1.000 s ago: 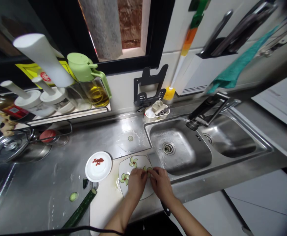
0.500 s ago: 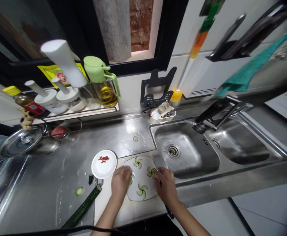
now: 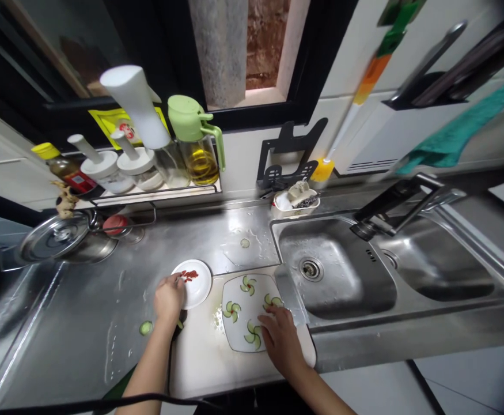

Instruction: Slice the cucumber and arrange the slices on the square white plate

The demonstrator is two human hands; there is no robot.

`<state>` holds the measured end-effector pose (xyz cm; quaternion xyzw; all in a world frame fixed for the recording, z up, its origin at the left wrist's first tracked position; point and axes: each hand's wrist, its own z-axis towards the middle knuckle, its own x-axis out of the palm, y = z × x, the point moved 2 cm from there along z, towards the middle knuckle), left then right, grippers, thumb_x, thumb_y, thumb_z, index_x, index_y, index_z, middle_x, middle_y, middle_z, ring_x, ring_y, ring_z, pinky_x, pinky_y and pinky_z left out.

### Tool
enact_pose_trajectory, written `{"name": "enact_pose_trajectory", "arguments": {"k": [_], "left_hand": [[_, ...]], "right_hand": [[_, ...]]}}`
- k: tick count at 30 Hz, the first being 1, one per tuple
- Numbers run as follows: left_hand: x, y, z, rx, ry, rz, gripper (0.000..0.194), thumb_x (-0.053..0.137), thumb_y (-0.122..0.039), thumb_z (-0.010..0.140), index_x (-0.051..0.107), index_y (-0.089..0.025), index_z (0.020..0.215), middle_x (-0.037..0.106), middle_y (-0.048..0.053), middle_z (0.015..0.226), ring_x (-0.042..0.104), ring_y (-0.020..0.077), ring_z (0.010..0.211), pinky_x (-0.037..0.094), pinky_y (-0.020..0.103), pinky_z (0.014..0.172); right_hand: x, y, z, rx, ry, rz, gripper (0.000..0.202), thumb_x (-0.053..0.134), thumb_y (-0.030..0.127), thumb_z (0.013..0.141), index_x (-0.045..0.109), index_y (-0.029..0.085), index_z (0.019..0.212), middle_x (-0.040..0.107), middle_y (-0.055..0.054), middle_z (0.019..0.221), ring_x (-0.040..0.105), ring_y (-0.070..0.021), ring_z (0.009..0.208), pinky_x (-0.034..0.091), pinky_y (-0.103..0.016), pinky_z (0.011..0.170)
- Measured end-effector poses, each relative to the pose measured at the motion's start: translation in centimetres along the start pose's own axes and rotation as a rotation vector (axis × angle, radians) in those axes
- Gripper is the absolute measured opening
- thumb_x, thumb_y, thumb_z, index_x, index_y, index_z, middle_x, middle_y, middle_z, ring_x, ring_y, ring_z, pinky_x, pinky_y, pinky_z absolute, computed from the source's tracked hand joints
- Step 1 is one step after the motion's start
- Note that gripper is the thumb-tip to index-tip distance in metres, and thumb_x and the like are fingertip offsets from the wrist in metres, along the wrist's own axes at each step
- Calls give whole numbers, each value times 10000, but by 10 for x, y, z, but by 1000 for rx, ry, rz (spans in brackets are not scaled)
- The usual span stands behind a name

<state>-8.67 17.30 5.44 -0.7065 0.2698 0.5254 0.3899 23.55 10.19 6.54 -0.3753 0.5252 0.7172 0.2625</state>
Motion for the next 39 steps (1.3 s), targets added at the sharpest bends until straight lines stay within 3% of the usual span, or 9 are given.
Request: {"name": "enact_pose_trajectory", "arguments": {"k": [10,18,24,30,34,39], "left_hand": [[6,-2,5,32,17,42,310,474,-302,863,696,-203,1056,680,101,1050,640,221,901,460,298,775],[2,11,-9,68,-32,-3,289,493,-330,834,712,-183,952,700,96,960,644,226,873,460,313,807],[1,5,-53,130,-37,-207,263,514,-359,824,713,-194,873,707,64,903,636,192,748,476,309,766],[24,-44,-118,440,236,-516,200,525,-290,840,707,-215,808,704,44,879,623,155,739,492,268,702],[39,-68,-149,494,344,-558,154,557,-229,829,704,-214,785,678,34,793,631,153,768,494,266,727],[48,-76,-163,541,375,-486,145,576,-186,817,708,-208,760,664,34,742,622,163,754,489,284,733]], "right_hand": [[0,-3,-3,-18,-18,5,232,505,68,789,640,205,919,549,-111,1042,486,-267,1004,481,-420,811],[0,-3,0,-32,-25,27,226,501,75,791,638,198,920,554,-111,1022,488,-265,983,478,-428,807],[0,-5,0,-30,1,29,216,498,76,804,644,179,926,570,-121,1004,482,-268,966,471,-428,801],[0,-7,-4,2,34,48,218,508,88,811,655,188,938,590,-106,966,511,-254,934,473,-412,804],[-2,-5,-6,24,69,95,212,503,101,825,661,177,944,605,-102,929,526,-241,909,475,-393,799],[1,-3,-11,63,159,142,228,493,100,830,663,188,955,615,-79,898,532,-225,898,462,-375,800]]}}
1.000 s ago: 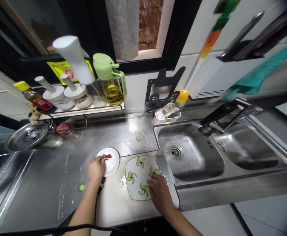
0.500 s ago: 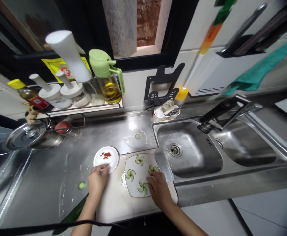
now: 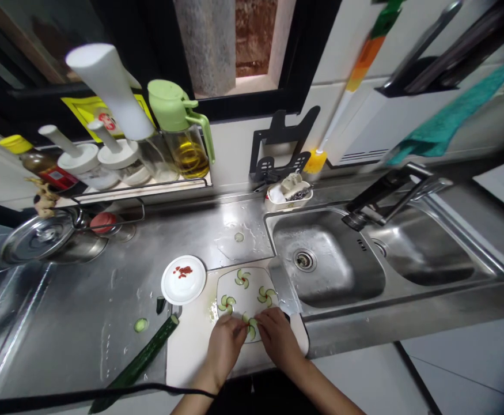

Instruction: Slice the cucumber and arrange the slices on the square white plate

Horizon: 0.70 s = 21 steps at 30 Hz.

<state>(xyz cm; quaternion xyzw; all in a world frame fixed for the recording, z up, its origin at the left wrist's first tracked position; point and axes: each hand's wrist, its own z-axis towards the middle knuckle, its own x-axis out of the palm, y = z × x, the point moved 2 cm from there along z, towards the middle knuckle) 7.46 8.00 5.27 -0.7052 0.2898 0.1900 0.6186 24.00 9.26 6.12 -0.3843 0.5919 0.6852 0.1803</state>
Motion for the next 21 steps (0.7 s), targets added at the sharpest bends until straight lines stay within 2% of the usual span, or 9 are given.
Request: {"name": "enact_pose_trajectory", "arguments": {"k": [10,21], "left_hand": [[5,-2,-3,82,-7,130,181,553,-164,822,713,-220,760,647,38,719,597,174,746,471,283,697],[9,0,-3,75,14,164,176,535,-178,832,698,-201,769,651,50,757,595,185,785,474,309,731]], "right_hand": [[5,6,-7,-10,109,-2,261,465,102,855,667,208,983,602,-63,877,519,-205,874,440,-338,779],[5,8,-7,-29,103,-73,278,476,68,821,667,228,945,599,-50,881,521,-199,873,436,-325,775]]}}
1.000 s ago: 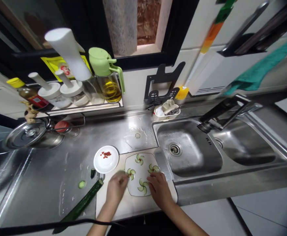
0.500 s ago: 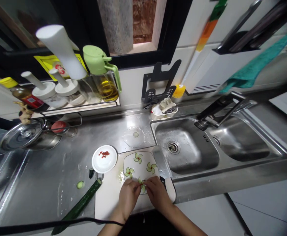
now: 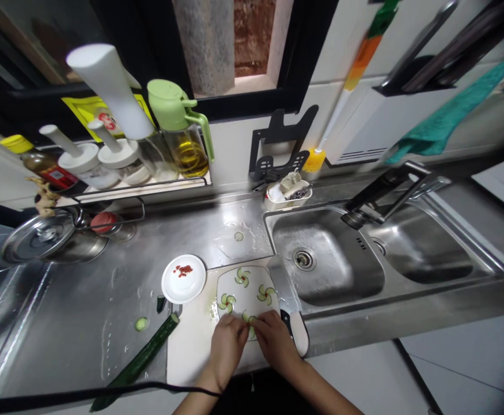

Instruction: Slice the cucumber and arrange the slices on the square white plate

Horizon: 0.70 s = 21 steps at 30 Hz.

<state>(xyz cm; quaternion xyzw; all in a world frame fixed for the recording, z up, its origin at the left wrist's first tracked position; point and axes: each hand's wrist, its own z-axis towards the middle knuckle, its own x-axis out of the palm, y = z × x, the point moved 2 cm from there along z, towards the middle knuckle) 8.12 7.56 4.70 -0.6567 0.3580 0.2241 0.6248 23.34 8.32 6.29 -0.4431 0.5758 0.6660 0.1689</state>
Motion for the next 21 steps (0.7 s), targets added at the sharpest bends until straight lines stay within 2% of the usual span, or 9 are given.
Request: {"name": "enact_pose_trajectory", "arguments": {"k": [13,21], "left_hand": [[-1,1,-2,14,-2,-2,192,522,-171,843,700,-197,775,641,59,762,593,183,776,485,310,730],[-12,1,-7,18,-37,-125,175,516,-203,854,690,-209,833,657,53,816,615,180,823,511,325,787]], "right_hand": [[1,0,0,5,6,27,275,466,76,831,663,208,970,601,-63,886,506,-211,877,439,-348,779],[-4,-11,-4,0,-135,64,249,474,97,833,639,208,982,606,-69,892,525,-224,896,453,-366,783]]}}
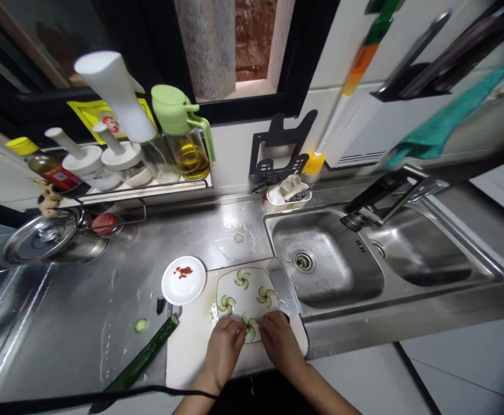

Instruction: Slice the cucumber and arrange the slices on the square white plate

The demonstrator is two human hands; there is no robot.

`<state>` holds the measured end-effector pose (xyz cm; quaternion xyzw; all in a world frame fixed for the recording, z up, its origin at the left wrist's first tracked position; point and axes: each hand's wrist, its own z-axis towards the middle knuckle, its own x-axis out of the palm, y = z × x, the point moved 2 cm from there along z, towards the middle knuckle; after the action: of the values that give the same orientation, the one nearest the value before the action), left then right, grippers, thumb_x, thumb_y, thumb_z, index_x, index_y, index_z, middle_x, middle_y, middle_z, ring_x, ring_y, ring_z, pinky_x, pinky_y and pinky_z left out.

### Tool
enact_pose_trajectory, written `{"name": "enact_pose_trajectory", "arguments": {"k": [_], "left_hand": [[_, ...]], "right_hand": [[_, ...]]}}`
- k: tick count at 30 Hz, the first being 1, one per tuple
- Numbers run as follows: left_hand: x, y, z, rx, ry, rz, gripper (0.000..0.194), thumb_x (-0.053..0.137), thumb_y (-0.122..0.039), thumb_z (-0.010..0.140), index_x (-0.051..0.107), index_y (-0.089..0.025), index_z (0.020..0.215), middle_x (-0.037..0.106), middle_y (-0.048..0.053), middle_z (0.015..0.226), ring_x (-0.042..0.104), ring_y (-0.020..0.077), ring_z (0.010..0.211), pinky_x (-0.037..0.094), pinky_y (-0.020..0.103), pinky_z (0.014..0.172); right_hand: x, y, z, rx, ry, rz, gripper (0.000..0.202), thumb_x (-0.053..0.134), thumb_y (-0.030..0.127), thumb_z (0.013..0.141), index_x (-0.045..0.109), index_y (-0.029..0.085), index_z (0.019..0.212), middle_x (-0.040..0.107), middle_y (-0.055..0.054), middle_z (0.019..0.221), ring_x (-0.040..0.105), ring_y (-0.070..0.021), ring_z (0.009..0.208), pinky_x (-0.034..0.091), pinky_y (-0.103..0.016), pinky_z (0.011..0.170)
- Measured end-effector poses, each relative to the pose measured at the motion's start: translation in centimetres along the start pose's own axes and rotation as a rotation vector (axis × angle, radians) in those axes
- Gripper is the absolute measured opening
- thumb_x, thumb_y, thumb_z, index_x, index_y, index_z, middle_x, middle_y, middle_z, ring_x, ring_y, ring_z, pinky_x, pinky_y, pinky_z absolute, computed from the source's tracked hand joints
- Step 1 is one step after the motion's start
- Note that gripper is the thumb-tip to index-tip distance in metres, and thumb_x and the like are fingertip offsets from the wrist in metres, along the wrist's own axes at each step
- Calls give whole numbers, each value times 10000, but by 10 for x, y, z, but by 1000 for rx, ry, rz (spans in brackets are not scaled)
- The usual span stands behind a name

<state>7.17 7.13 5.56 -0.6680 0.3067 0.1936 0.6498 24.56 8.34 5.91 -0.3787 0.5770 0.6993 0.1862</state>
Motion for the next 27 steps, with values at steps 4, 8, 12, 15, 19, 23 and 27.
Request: {"name": "enact_pose_trajectory", "arguments": {"k": [4,8,12,15,19,23,27], "left_hand": [[-13,8,-3,-59,-113,-39,194,499,-261,869,669,-210,947,659,75,913,626,191,873,516,341,813],[-22,24,-5,-207,-245,-35,365,534,-357,833,595,-165,1137,638,115,1024,621,223,922,511,388,839],[-17,35,-6,-389,-224,-131,522,563,-403,787,523,-114,1219,647,87,927,632,198,804,519,350,761],[-9,39,-5,-476,-137,-203,511,557,-390,783,530,-114,1212,636,31,774,608,159,661,503,292,666],[-6,41,-3,-516,-127,-228,456,572,-336,766,561,-135,1175,620,6,714,603,147,641,483,258,641],[-5,42,-2,-531,-139,-236,412,571,-293,760,568,-150,1146,600,-6,704,591,133,629,478,241,640],[-3,42,-2,-521,-154,-244,381,569,-280,753,576,-163,1115,581,-12,704,576,131,625,477,239,635]], "right_hand": [[-10,-16,-1,89,-154,-66,213,485,166,838,595,204,1016,599,-91,950,523,-251,925,443,-414,814],[-14,-36,0,224,-230,-127,272,492,232,824,550,188,1085,596,-100,970,515,-269,920,424,-442,825],[-9,-46,2,277,-192,-150,316,480,255,825,552,160,1117,616,-105,949,519,-268,897,409,-438,835],[-5,-46,4,294,-148,-163,324,470,247,823,570,144,1113,632,-109,919,525,-268,881,401,-432,836],[-4,-45,8,326,-151,-150,311,473,251,810,590,153,1080,643,-99,871,545,-256,830,404,-416,813],[-6,-45,11,366,-153,-120,260,487,262,795,615,180,1006,643,-77,812,554,-248,783,412,-392,769],[-8,-44,14,385,-159,-106,231,498,268,777,629,197,953,643,-71,785,560,-248,766,412,-380,740]]}}
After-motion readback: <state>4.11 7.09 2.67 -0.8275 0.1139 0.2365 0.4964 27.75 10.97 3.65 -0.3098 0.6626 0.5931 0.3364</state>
